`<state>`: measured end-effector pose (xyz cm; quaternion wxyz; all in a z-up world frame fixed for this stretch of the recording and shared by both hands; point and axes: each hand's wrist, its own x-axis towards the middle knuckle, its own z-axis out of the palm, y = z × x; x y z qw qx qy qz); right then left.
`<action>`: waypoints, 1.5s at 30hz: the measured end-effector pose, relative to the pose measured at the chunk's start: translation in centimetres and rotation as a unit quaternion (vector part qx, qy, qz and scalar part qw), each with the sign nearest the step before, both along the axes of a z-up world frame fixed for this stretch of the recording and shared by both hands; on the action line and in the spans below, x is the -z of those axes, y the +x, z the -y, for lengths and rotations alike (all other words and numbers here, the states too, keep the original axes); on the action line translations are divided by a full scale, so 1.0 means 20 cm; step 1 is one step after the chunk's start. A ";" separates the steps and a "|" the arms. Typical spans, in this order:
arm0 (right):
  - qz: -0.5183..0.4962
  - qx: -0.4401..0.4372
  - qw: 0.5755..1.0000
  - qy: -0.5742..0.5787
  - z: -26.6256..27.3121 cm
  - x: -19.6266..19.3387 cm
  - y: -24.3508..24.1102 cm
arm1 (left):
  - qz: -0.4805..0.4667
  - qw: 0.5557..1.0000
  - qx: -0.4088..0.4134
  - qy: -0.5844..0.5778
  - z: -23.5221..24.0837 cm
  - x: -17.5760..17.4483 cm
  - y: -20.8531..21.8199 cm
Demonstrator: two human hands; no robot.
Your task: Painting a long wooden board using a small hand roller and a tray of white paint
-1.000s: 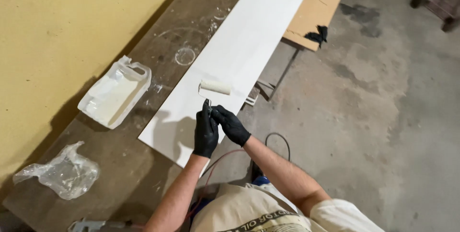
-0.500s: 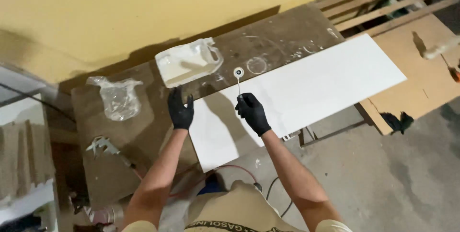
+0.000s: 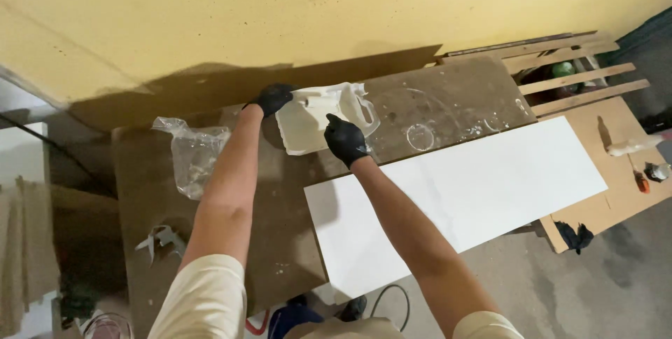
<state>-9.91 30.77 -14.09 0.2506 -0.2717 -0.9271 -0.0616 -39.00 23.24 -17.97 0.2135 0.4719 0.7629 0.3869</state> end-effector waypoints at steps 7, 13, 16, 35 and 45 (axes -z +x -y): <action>0.077 0.037 0.989 -0.119 0.02 -0.02 -0.13 | 0.080 0.992 0.046 -0.089 -0.04 -0.02 -0.06; 0.063 0.059 0.976 -0.200 -0.01 0.05 -0.21 | 0.112 0.981 -0.053 -0.151 -0.05 -0.06 -0.03; 0.087 0.077 0.981 -0.154 -0.02 0.14 -0.22 | 0.132 0.977 -0.082 -0.143 -0.07 0.02 -0.02; 0.096 0.047 0.989 -0.107 -0.02 0.10 -0.19 | 0.154 0.978 -0.029 -0.136 0.03 -0.17 0.03; 0.072 0.058 0.991 -0.098 -0.04 0.24 -0.21 | 0.108 0.983 0.014 -0.147 -0.05 -0.02 0.02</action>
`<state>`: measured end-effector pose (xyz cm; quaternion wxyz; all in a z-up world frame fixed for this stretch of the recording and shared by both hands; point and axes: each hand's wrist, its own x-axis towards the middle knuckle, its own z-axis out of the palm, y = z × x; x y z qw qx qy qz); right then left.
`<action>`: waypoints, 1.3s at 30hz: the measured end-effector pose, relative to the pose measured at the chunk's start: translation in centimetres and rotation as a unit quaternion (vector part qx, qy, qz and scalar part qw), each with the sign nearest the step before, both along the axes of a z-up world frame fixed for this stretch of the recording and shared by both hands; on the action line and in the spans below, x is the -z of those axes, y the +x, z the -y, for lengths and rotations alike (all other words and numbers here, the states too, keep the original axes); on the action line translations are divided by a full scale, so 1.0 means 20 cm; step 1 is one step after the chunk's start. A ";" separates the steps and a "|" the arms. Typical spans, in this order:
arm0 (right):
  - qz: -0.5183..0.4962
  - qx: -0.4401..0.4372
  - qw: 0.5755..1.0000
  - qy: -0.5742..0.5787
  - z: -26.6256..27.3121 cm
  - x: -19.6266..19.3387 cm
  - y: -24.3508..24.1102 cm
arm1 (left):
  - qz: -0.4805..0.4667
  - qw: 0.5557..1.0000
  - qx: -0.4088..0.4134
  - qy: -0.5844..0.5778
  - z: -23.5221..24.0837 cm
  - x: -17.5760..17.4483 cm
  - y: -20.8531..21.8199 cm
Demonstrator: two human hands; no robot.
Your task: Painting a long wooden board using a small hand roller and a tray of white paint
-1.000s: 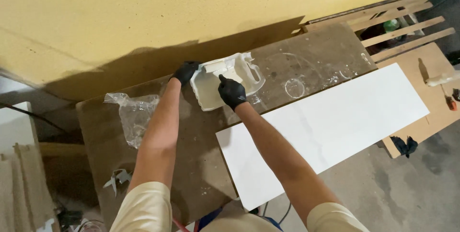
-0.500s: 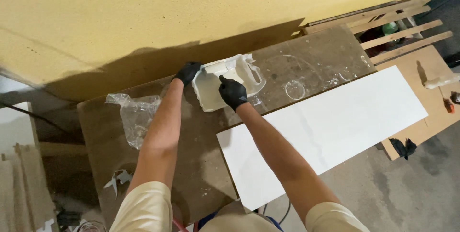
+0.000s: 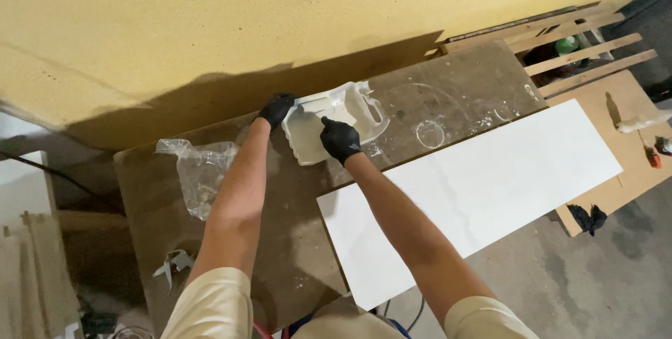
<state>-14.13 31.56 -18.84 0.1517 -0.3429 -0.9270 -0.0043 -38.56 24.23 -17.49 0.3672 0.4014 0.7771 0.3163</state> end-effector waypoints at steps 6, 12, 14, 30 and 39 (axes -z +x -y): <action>0.005 0.050 0.992 -0.115 0.09 -0.30 0.03 | -0.068 0.988 0.050 0.133 0.00 0.05 -0.07; 0.017 -0.006 0.999 0.039 0.03 -0.05 0.00 | 0.029 0.996 -0.064 0.056 0.02 -0.05 0.02; 0.043 -0.001 0.999 0.027 0.06 -0.18 0.02 | 0.010 0.999 -0.043 0.027 0.05 -0.11 0.01; -0.036 -0.013 0.999 0.015 0.01 -0.07 0.03 | 0.008 1.000 -0.021 0.020 0.11 -0.25 0.09; -0.095 -0.079 0.968 0.220 -0.01 -0.05 0.02 | -0.027 1.000 -0.007 0.003 0.03 -0.15 0.05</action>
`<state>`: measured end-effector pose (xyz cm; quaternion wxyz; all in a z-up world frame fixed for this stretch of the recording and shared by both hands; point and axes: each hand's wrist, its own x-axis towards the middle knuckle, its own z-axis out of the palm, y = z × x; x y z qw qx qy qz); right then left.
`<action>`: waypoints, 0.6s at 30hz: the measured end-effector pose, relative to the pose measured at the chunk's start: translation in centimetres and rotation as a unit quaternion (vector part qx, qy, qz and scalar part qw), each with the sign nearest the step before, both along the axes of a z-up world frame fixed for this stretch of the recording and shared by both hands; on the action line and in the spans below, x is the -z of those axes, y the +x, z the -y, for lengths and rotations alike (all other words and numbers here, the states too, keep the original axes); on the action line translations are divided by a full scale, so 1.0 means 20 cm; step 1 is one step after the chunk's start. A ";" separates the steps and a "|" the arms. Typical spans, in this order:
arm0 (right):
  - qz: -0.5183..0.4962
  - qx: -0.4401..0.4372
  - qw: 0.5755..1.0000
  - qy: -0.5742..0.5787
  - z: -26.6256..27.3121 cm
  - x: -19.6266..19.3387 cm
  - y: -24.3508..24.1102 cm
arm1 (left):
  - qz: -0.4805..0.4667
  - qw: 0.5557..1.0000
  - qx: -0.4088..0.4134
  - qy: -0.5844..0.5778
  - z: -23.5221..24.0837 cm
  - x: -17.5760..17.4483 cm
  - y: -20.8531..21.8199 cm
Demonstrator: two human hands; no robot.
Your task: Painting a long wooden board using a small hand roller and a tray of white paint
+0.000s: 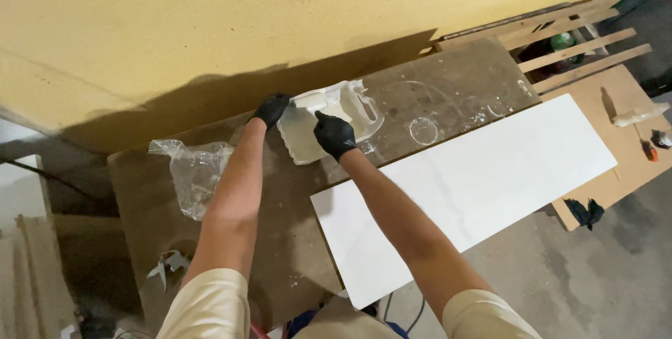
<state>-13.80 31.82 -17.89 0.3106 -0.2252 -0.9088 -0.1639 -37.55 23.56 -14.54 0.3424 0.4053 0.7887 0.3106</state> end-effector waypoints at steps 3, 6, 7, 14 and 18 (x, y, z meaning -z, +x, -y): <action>0.076 0.031 0.991 -0.105 -0.02 0.10 -0.02 | -0.025 0.998 0.058 0.021 0.01 0.00 -0.02; 0.070 0.044 0.961 -0.264 0.02 -0.10 0.00 | -0.144 0.980 0.135 0.013 -0.04 0.11 -0.08; 0.070 0.045 0.961 -0.263 0.03 -0.16 0.03 | -0.144 0.980 0.136 0.015 0.02 0.01 -0.04; -0.122 0.039 0.801 -0.585 0.26 -0.84 0.39 | 0.017 1.000 -0.004 -0.019 0.01 0.04 -0.01; -0.288 0.041 0.594 -0.750 0.41 -0.95 0.72 | -0.056 0.996 -0.046 0.043 0.00 -0.09 -0.01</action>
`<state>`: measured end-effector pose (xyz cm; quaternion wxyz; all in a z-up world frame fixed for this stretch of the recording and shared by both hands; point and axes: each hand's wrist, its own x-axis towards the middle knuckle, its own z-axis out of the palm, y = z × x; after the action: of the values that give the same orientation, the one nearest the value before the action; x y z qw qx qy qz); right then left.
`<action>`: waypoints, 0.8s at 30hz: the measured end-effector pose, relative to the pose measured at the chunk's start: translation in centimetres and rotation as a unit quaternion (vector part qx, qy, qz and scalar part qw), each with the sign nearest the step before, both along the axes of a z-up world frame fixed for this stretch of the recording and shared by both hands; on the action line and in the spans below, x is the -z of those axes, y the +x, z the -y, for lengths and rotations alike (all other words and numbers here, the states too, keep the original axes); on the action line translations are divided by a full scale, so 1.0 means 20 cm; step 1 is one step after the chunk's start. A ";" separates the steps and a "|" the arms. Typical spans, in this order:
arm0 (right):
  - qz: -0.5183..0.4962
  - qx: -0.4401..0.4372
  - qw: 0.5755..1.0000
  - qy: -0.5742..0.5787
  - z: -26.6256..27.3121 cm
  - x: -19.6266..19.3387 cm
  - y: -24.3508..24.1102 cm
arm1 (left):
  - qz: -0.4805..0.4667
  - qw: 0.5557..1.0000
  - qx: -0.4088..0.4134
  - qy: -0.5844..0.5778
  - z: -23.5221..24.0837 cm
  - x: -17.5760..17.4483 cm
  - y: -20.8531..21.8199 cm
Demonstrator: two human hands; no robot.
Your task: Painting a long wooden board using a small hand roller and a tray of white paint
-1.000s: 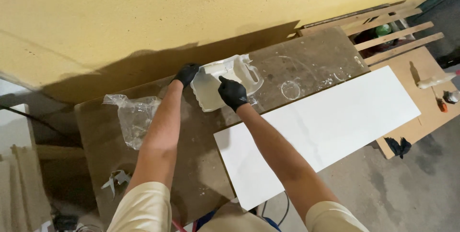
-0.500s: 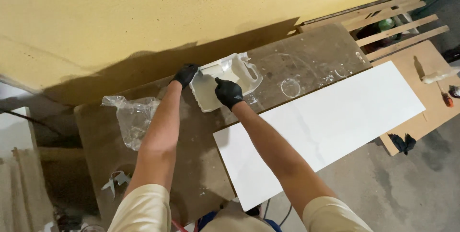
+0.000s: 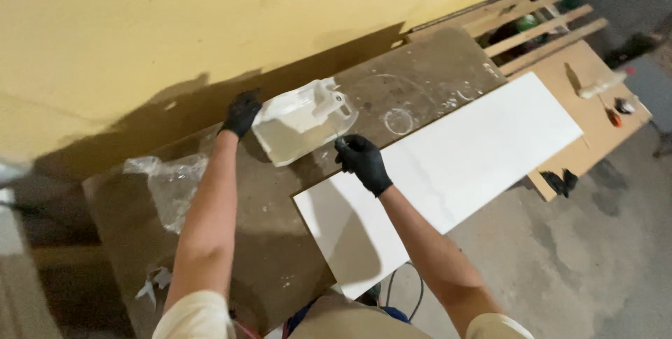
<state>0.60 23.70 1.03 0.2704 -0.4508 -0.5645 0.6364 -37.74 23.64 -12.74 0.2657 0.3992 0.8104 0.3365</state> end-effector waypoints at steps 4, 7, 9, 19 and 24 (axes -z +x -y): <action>-0.140 0.103 0.982 -0.075 0.12 0.01 0.33 | -0.004 0.997 -0.037 -0.062 0.41 -0.76 0.59; -0.185 0.106 0.973 -0.090 0.24 -0.07 0.57 | -0.238 0.891 -0.018 0.387 0.49 -0.55 1.08; -0.224 0.088 0.964 -0.111 0.28 -0.07 0.68 | -0.042 0.951 0.124 0.279 0.62 -0.66 1.56; -0.241 0.172 0.945 -0.136 0.14 0.18 1.12 | -0.083 0.955 0.250 0.138 0.39 -0.39 2.37; -0.147 0.142 0.978 -0.034 -0.13 0.17 1.36 | -0.219 0.879 0.240 0.348 0.02 -0.42 2.55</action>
<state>27.83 26.28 -2.47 0.4223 -0.4371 -0.4268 0.6696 13.24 23.27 -4.41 -0.0018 0.7118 0.5580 0.4266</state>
